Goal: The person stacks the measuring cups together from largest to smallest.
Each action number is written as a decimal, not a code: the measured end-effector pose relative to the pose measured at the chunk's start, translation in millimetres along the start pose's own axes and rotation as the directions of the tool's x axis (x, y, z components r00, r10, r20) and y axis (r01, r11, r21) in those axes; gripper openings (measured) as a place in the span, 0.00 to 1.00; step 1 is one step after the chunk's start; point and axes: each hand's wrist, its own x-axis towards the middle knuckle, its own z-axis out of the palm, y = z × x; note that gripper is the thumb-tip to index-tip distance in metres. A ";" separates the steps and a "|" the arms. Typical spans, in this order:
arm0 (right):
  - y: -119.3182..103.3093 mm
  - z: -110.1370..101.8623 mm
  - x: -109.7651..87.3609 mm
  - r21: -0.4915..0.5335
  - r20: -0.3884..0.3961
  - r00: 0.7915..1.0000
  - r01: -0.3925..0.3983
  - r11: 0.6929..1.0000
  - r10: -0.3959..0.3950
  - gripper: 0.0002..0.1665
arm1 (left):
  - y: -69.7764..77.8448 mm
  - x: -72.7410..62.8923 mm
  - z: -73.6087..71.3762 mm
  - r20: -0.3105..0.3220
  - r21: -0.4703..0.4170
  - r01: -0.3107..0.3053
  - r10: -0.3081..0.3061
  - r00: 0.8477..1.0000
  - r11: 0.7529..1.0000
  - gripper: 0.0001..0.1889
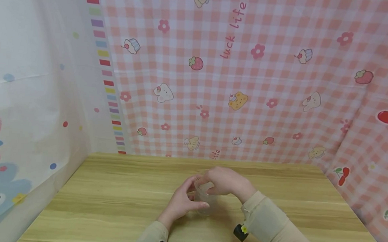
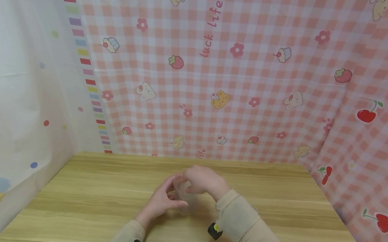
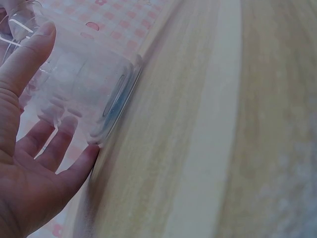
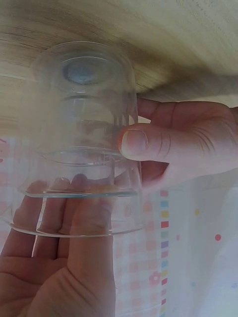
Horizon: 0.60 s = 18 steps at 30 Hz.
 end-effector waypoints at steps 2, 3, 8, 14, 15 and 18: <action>-1.2 -0.5 -0.6 -0.001 0.000 1.000 -0.008 1.000 0.008 0.21 | -0.3 0.0 0.1 -0.001 0.005 0.004 -0.004 1.000 1.000 0.43; -1.5 -0.3 -0.6 -0.002 0.001 1.000 -0.010 1.000 0.010 0.21 | -0.5 0.0 0.2 -0.003 0.008 0.005 -0.005 1.000 1.000 0.43; -3.5 0.4 0.5 -0.024 0.000 1.000 -0.016 1.000 0.016 0.21 | -1.4 0.4 0.3 -0.005 0.011 0.001 -0.001 1.000 1.000 0.43; -4.9 0.7 3.2 -0.057 0.013 0.999 -0.038 0.998 0.038 0.20 | -1.7 0.3 0.5 -0.004 0.008 -0.006 0.006 1.000 1.000 0.43; -5.1 0.9 3.4 -0.062 0.015 0.999 -0.042 0.997 0.043 0.20 | -1.4 0.3 0.4 -0.004 0.008 -0.008 0.008 1.000 1.000 0.43; -6.3 0.4 3.9 -0.061 0.020 0.998 -0.052 0.997 0.054 0.19 | -1.3 0.6 0.3 -0.007 0.012 -0.008 0.008 1.000 1.000 0.43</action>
